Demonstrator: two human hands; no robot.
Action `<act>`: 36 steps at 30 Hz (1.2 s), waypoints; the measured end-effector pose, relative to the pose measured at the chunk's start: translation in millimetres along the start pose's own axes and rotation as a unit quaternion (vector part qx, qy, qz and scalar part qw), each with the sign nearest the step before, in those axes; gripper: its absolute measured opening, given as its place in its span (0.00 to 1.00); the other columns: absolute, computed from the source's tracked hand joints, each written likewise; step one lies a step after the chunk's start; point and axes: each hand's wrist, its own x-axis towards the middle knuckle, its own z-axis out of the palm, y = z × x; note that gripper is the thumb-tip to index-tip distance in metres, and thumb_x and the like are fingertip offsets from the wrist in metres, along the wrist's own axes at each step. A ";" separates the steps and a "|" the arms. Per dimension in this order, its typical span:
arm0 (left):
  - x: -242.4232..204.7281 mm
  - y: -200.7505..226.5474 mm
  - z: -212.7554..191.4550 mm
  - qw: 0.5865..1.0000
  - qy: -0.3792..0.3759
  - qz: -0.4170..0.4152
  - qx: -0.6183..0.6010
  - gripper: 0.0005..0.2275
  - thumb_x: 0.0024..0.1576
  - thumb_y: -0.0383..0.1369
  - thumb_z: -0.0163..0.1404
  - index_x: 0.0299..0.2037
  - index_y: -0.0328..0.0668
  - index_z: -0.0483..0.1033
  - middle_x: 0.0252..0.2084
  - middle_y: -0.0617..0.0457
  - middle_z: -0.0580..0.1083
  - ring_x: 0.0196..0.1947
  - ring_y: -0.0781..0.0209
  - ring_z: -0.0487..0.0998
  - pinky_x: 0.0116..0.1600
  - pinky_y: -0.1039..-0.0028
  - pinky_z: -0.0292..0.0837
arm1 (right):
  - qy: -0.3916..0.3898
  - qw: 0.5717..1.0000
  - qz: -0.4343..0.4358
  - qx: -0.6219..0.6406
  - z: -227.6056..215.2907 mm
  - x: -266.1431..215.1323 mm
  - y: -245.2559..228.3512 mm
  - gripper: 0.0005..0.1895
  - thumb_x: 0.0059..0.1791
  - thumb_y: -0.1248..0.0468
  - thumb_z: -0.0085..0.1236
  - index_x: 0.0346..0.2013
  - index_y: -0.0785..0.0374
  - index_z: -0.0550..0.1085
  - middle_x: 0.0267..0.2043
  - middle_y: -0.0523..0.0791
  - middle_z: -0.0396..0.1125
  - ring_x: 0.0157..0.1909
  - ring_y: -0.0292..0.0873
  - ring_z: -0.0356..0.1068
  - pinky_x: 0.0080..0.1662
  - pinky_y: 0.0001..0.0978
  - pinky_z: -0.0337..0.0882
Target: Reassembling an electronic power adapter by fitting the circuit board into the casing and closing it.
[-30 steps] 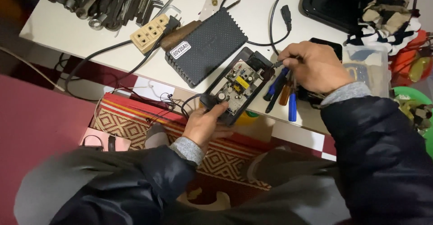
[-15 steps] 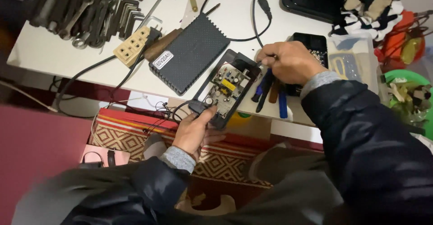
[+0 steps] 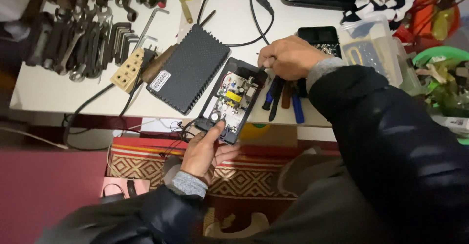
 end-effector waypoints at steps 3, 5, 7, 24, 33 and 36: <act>-8.3 3.7 2.6 1.000 -0.009 0.003 -0.007 0.29 0.57 0.37 0.54 0.61 0.18 0.59 0.56 0.15 0.66 0.47 0.27 0.80 0.51 0.46 0.78 | -0.032 0.998 0.005 -0.059 -1.0 12.5 3.1 0.13 0.55 0.57 0.46 0.31 0.53 0.77 0.30 0.47 0.73 0.41 0.56 0.72 0.45 0.47 0.69; -1.7 1.3 0.4 1.000 -0.005 0.000 0.002 0.29 0.57 0.37 0.54 0.61 0.19 0.60 0.53 0.18 0.69 0.46 0.27 0.80 0.50 0.48 0.78 | -0.037 0.998 0.026 -0.046 -2.2 17.2 2.1 0.12 0.55 0.56 0.48 0.33 0.52 0.78 0.32 0.46 0.73 0.42 0.54 0.72 0.46 0.45 0.70; 1.0 1.1 -0.8 1.000 -0.001 -0.001 0.013 0.28 0.57 0.38 0.55 0.60 0.20 0.61 0.50 0.21 0.72 0.45 0.28 0.80 0.50 0.49 0.78 | -0.040 0.998 0.046 -0.031 -2.1 18.6 -2.3 0.12 0.56 0.55 0.50 0.35 0.50 0.80 0.35 0.46 0.74 0.44 0.53 0.72 0.47 0.44 0.71; 1.0 -2.9 1.7 0.999 -0.011 0.005 -0.040 0.19 0.58 0.35 0.55 0.45 0.26 0.62 0.35 0.35 0.68 0.42 0.22 0.80 0.52 0.39 0.75 | -0.061 0.991 0.117 0.037 -26.0 -19.2 -47.0 0.15 0.59 0.58 0.45 0.42 0.56 0.80 0.42 0.47 0.71 0.51 0.39 0.71 0.49 0.26 0.67; -6.1 3.5 2.8 0.998 -0.009 -0.006 -0.055 0.20 0.58 0.34 0.55 0.49 0.24 0.61 0.37 0.42 0.57 0.43 0.18 0.78 0.51 0.38 0.75 | -0.053 0.997 0.047 0.027 -2.0 12.8 9.6 0.09 0.55 0.52 0.54 0.37 0.36 0.82 0.39 0.35 0.74 0.44 0.39 0.72 0.44 0.34 0.71; -4.4 5.1 5.1 0.999 0.015 -0.036 -0.025 0.26 0.52 0.35 0.54 0.60 0.33 0.67 0.55 0.24 0.75 0.40 0.34 0.81 0.45 0.57 0.80 | -0.120 0.986 0.114 -0.003 -31.7 -13.1 -39.3 0.13 0.56 0.61 0.47 0.49 0.49 0.79 0.56 0.42 0.71 0.60 0.46 0.66 0.60 0.42 0.68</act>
